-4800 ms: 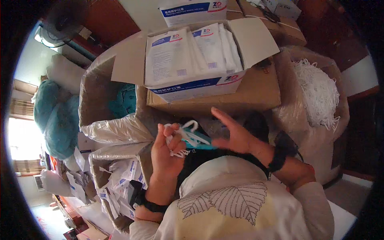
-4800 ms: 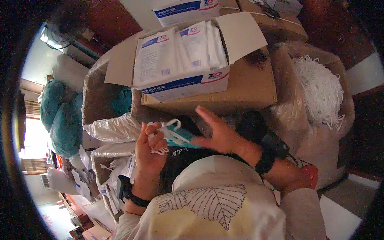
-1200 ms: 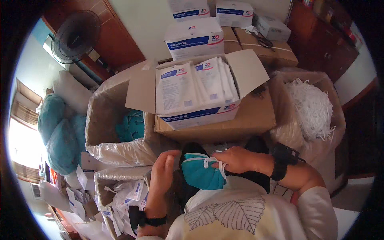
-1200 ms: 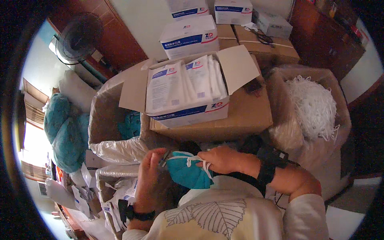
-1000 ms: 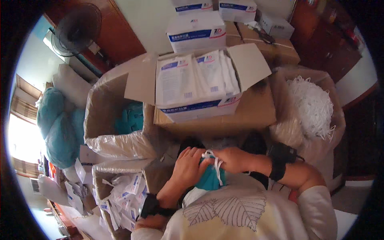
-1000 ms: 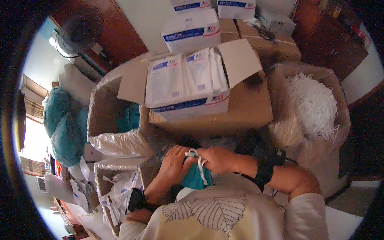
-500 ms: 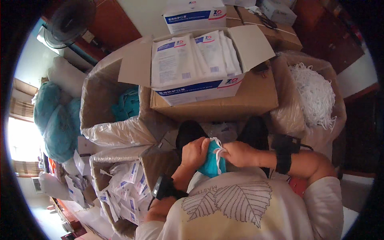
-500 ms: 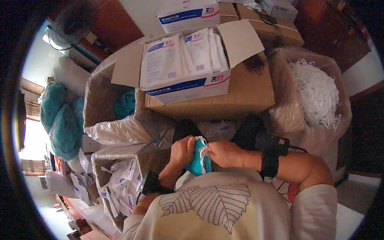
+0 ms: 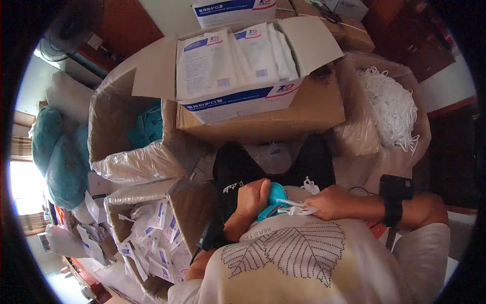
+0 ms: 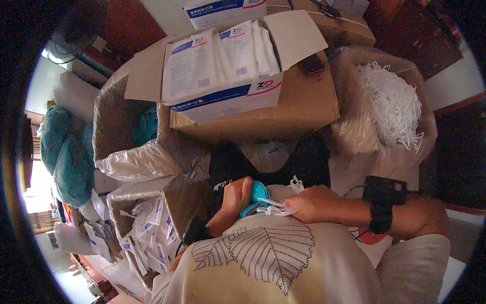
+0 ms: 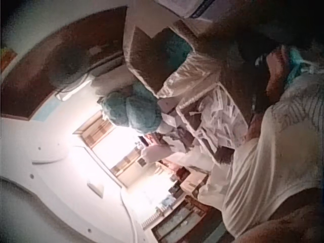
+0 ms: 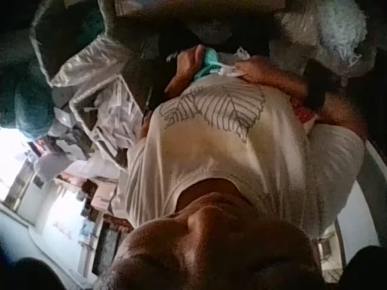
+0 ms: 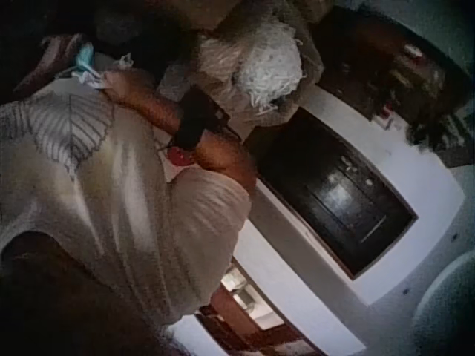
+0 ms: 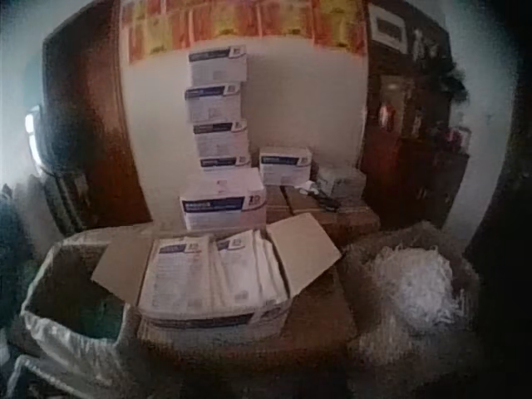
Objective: Inspecting and packaging medical masks from bulk boxes into protective plastic envelopes.
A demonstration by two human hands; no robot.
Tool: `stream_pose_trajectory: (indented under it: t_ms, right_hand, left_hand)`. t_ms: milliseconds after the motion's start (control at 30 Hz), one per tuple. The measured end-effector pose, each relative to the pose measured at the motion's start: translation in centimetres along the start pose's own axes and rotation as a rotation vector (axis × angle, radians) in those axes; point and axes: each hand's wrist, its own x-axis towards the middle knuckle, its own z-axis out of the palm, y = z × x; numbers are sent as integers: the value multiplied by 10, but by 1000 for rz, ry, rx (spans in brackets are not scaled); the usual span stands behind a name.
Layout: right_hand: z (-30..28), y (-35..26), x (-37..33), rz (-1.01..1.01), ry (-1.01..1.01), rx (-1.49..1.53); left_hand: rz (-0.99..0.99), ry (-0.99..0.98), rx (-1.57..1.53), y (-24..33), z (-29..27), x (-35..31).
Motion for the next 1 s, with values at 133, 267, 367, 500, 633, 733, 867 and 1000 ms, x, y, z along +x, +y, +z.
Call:
stream_pose_trajectory:
  t_ms: [133, 267, 367, 500, 633, 733, 867, 1000]
  right_hand:
    - [-38, 5, -76, 63, -9, 127]
    - [-40, 59, -72, 253, 261, 189]
    - [-19, 67, -11, 349, 484, 867]
    - [-5, 44, 46, 316, 420, 1462]
    - [-5, 52, 31, 375, 438, 1562]
    - [-25, 75, 5, 480, 721, 1385]
    - [-107, 121, -60, 449, 1207, 994]
    - [-193, 186, -146, 549, 1588, 552]
  left_hand:
    - [-450, 256, -198, -66, 8, -18]
    - [-637, 182, -999, -26, -10, 10]
    - [-334, -219, -1926, -33, -27, 21]
    - [-141, 74, -1913, -52, -60, 14]
    - [1, 636, -1469, -143, -161, 55]
    - [-341, 969, -1240, -236, -258, 78]
    - [-282, 805, -1200, -287, -301, 80]
    - [-207, 1000, -938, -187, -241, 101]
